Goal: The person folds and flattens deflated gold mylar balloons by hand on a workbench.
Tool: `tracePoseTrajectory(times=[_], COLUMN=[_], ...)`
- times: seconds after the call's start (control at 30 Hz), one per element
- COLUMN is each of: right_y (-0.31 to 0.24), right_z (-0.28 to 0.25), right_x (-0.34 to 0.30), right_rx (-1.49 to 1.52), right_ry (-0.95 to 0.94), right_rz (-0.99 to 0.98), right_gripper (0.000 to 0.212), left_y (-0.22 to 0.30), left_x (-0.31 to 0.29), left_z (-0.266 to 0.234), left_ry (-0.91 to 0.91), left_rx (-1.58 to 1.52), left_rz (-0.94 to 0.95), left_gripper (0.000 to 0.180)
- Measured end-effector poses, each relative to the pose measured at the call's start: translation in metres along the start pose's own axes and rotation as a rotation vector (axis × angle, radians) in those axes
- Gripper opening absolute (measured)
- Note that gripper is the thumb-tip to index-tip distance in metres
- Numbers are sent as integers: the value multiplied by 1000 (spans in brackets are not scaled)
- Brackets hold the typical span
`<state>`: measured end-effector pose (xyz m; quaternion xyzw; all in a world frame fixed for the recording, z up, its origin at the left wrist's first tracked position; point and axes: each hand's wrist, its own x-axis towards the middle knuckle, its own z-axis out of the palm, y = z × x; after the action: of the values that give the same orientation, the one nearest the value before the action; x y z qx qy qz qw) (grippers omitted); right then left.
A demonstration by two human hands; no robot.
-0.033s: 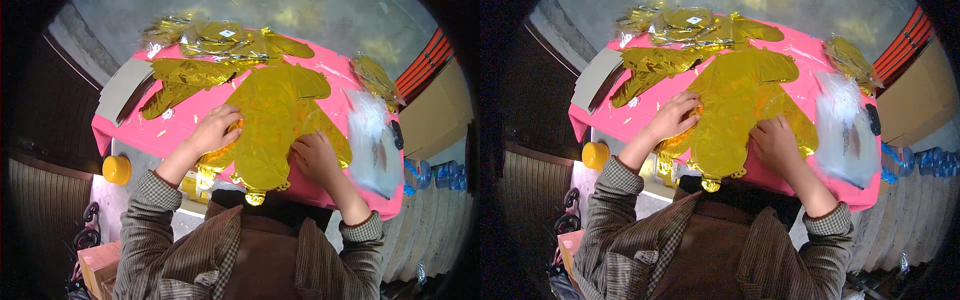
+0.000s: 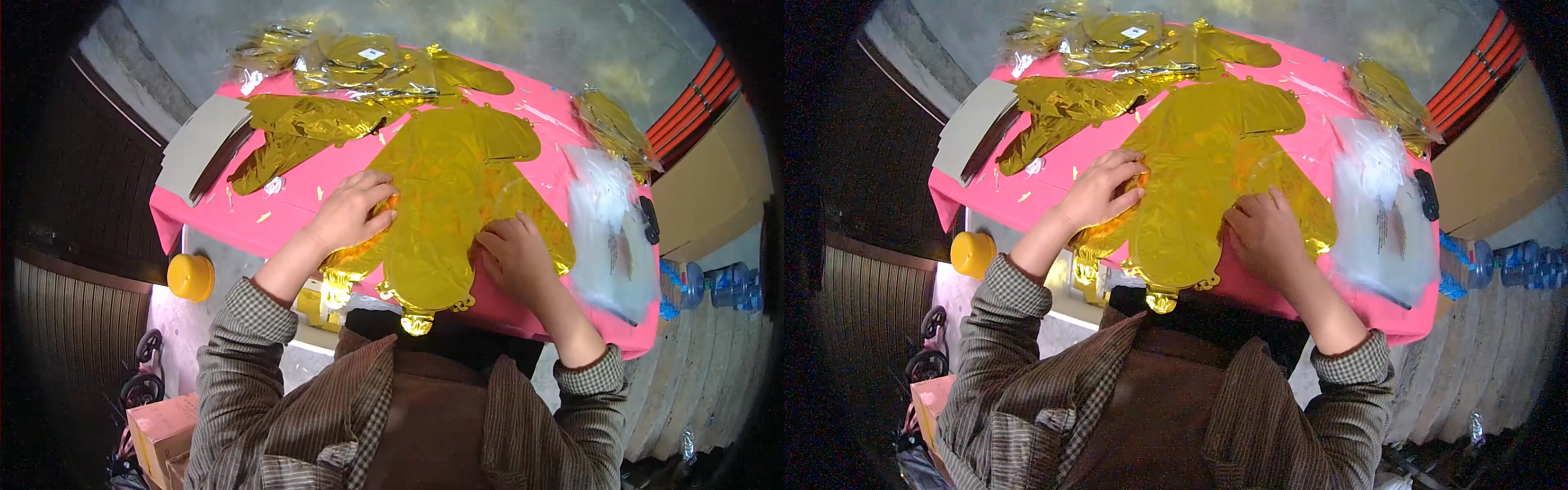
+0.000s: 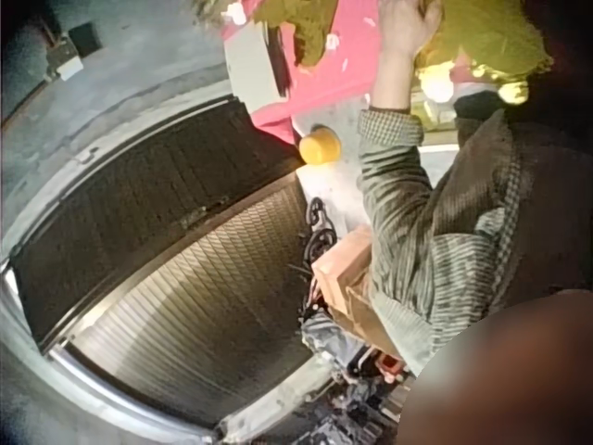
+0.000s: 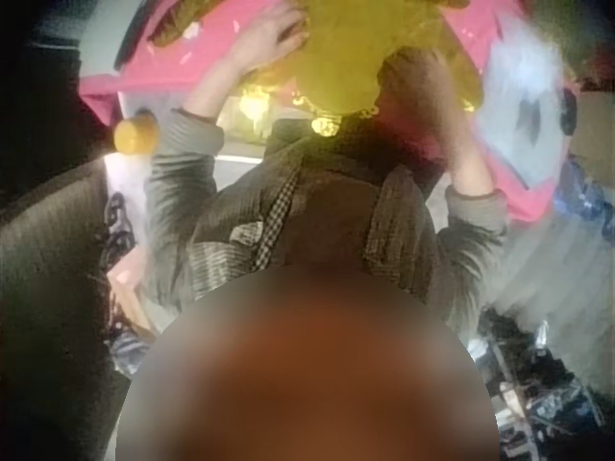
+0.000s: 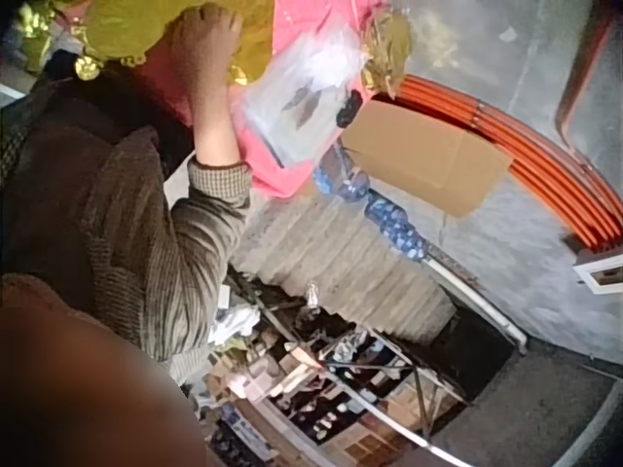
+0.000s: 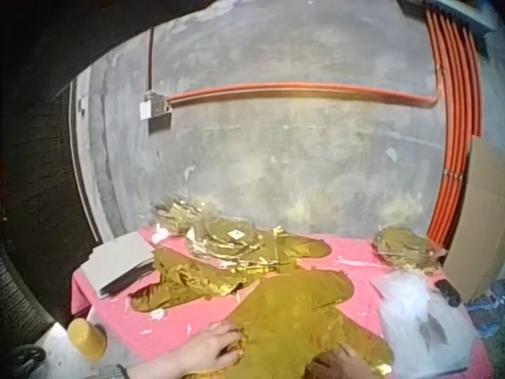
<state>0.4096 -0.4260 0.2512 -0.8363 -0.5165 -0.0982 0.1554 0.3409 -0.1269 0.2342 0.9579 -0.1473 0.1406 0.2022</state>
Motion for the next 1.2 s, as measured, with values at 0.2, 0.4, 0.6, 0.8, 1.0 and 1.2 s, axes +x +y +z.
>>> tracePoseTrajectory(times=[0.2,0.4,0.6,0.8,1.0,1.2], right_y=[-1,0,-3,-2,3,4], right_z=[0,0,-3,-3,0,1], right_x=[2,0,1,1,-5,-6], right_rx=[28,29,18,44,35,15], right_ry=[-3,20,14,4,34,16], right_rz=[30,49,64,85,95,94], right_gripper=[18,19,20,20,20,19], left_y=[5,1,5,14,14,9], left_x=[1,4,0,-4,-2,-3], left_z=[-2,-5,-24,-22,-23,-27], left_ry=[-15,-38,-184,-202,-199,-245], left_rx=[70,62,-116,-130,-97,-141], left_rz=[4,-14,49,97,128,86], left_gripper=[40,41,30,27,30,26])
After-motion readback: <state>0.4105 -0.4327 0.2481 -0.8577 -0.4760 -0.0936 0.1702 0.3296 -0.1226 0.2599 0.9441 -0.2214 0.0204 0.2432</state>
